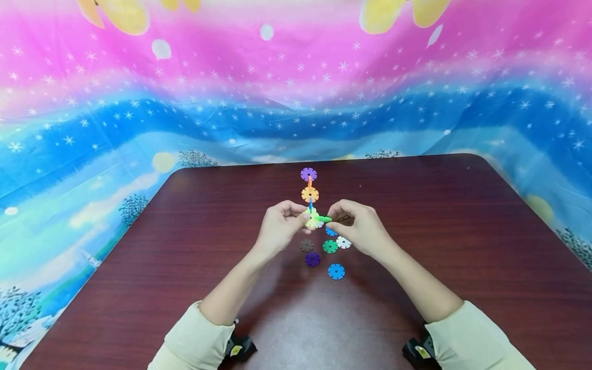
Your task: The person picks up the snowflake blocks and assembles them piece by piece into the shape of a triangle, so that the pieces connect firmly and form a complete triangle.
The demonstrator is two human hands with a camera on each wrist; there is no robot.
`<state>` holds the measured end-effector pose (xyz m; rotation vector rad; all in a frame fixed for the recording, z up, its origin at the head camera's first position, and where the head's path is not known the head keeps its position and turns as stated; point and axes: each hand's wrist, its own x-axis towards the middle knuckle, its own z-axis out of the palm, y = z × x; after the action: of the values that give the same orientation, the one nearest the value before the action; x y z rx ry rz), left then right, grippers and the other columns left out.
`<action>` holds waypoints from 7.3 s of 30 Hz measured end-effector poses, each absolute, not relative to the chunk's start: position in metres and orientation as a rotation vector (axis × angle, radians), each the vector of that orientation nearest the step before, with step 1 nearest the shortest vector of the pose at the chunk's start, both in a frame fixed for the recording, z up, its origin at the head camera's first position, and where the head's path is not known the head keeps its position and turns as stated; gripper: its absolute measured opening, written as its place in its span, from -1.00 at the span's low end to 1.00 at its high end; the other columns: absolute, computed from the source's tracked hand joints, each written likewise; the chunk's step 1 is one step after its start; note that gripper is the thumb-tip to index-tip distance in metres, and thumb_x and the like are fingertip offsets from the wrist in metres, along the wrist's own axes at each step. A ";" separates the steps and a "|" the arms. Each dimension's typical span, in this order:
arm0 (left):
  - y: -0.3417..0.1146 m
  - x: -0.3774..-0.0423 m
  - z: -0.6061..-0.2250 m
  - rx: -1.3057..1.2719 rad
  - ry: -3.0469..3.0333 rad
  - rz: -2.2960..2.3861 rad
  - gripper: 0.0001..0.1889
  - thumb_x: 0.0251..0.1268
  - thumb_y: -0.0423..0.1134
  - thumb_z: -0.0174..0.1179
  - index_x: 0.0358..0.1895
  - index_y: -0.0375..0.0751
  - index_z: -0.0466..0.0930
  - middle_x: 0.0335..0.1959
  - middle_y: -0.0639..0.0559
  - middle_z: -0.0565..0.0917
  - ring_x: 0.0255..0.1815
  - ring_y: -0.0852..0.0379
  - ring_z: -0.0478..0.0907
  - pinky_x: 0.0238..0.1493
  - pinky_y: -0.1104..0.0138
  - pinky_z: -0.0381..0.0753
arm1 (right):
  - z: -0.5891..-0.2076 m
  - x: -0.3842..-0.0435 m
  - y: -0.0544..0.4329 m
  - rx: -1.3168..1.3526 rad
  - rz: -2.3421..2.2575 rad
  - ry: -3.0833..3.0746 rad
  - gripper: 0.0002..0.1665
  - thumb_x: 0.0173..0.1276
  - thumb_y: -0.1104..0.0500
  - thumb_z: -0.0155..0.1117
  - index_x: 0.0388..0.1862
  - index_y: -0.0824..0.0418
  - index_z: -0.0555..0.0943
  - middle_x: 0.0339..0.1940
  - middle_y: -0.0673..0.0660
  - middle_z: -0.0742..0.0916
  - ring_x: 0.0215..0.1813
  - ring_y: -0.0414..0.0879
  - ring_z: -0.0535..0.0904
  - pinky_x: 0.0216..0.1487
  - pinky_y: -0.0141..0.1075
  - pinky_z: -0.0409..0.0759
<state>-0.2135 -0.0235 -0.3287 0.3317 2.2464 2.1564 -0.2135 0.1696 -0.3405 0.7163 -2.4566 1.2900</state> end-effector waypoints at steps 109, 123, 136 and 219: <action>-0.028 -0.214 -0.330 0.253 2.125 2.277 -0.84 0.17 -0.55 0.14 -0.18 -0.54 0.48 -0.47 -0.14 0.54 -0.56 0.08 0.64 -0.31 0.18 0.63 | -0.330 -0.209 0.176 0.296 2.146 -2.357 -0.58 0.18 0.33 0.32 -0.03 0.55 0.52 -0.36 0.00 0.71 -0.40 -0.12 0.66 -0.22 -0.21 0.62; -0.026 -0.215 -0.330 0.278 2.119 2.304 -0.83 0.18 -0.55 0.13 -0.17 -0.57 0.46 -0.48 -0.12 0.52 -0.55 0.08 0.64 -0.32 0.20 0.64 | -0.329 -0.208 0.174 0.281 2.100 -2.387 -0.60 0.22 0.33 0.27 -0.01 0.55 0.50 -0.37 -0.01 0.69 -0.39 -0.14 0.65 -0.23 -0.25 0.62; -0.036 -0.219 -0.329 0.268 2.104 2.342 -0.81 0.17 -0.55 0.14 -0.16 -0.58 0.44 -0.46 -0.13 0.52 -0.43 -0.08 0.67 -0.32 0.22 0.64 | -0.333 -0.220 0.188 0.434 1.700 -2.715 -0.57 0.30 0.18 0.22 0.07 0.42 0.49 -0.20 0.35 0.65 -0.26 0.07 0.65 -0.11 -0.06 0.58; -0.038 -0.217 -0.328 0.253 2.079 2.293 -0.84 0.18 -0.56 0.12 -0.17 -0.56 0.46 -0.43 -0.17 0.55 -0.51 0.00 0.66 -0.33 0.20 0.64 | -0.328 -0.203 0.192 0.492 1.309 -2.587 -0.86 0.22 0.23 0.31 -0.26 0.18 0.54 -0.29 0.10 0.68 -0.21 -0.06 0.59 -0.30 -0.30 0.53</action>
<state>-0.2172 -0.0385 -0.3283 0.2535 2.0791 2.2933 -0.2025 0.1920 -0.3281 0.4923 -2.5870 1.3089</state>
